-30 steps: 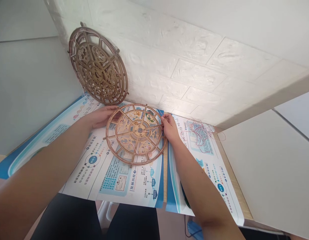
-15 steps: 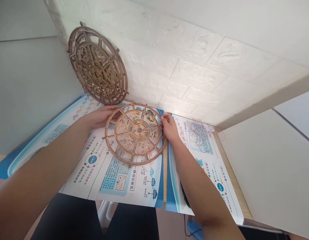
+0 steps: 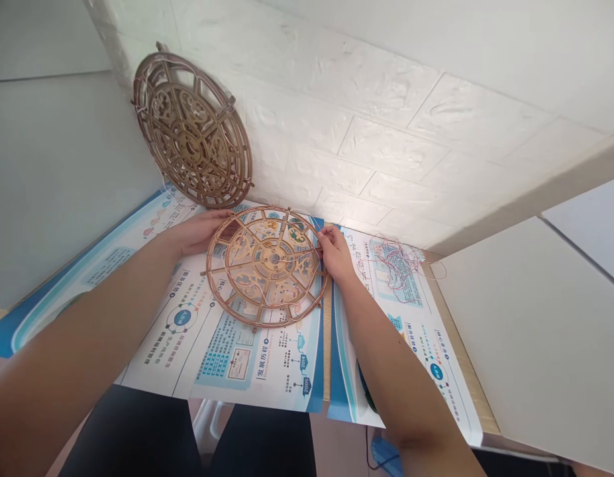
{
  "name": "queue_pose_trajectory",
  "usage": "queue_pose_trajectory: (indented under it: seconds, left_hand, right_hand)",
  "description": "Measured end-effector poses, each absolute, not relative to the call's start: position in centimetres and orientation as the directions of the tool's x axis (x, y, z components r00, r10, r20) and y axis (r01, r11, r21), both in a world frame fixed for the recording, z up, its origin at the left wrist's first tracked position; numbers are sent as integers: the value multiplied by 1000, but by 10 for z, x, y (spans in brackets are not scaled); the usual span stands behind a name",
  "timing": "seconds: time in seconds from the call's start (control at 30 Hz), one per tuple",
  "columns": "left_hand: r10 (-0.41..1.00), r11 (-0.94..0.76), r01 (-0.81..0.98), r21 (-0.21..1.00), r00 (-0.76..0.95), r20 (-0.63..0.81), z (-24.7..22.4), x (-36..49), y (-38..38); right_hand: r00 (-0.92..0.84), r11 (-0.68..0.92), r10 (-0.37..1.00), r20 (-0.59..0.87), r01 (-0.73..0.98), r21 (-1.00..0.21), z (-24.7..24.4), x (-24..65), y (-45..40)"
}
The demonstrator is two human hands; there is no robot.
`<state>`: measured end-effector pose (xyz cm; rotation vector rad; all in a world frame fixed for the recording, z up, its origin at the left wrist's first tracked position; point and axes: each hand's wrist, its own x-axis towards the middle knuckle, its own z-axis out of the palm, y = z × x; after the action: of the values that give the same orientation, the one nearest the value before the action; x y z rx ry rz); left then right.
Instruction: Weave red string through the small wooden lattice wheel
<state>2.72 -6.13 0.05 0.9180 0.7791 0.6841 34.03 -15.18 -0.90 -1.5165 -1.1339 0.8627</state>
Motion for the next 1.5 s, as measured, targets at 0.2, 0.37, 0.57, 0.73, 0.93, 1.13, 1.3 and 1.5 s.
queue_pose_trajectory:
  seconds: [0.2,0.37,0.57,0.73,0.93,1.13,1.3,1.5]
  left_hand:
    - [792,440,-178,880,540,-286,-1,27,-61]
    - [796,450,-183,874,525,-300,1,27,-62]
    - [776,484,-191,854,545,-318,5,27,-62]
    - [765,542,-214,813,527,-371,7,28,-62]
    - [735,569,-184,802,551,-395,4,27,-60]
    - [739,561,-177,809,548,-393,8,28,-62]
    - [732,572,-154,806,540,-416,9,28,-62]
    - [729,547,-164,821,575,-371,5,27,-61]
  right_hand:
    - [294,-45,955,35,260,-964,-9,340,-152]
    - [300,-38,953,38,246,-968,-8,340,-153]
    - [282,-46,959,23,235,-971,-8,340,-152]
    - [294,-45,955,31,249,-968,-8,340,-152]
    - [291,-57,957,22,258,-964,-7,340,-153]
    - [294,-58,955,21,258,-965,-5,339,-154]
    - [290,-64,957,12,251,-966,-4,339,-154]
    - [289,-52,957,23,249,-967,-6,339,-154]
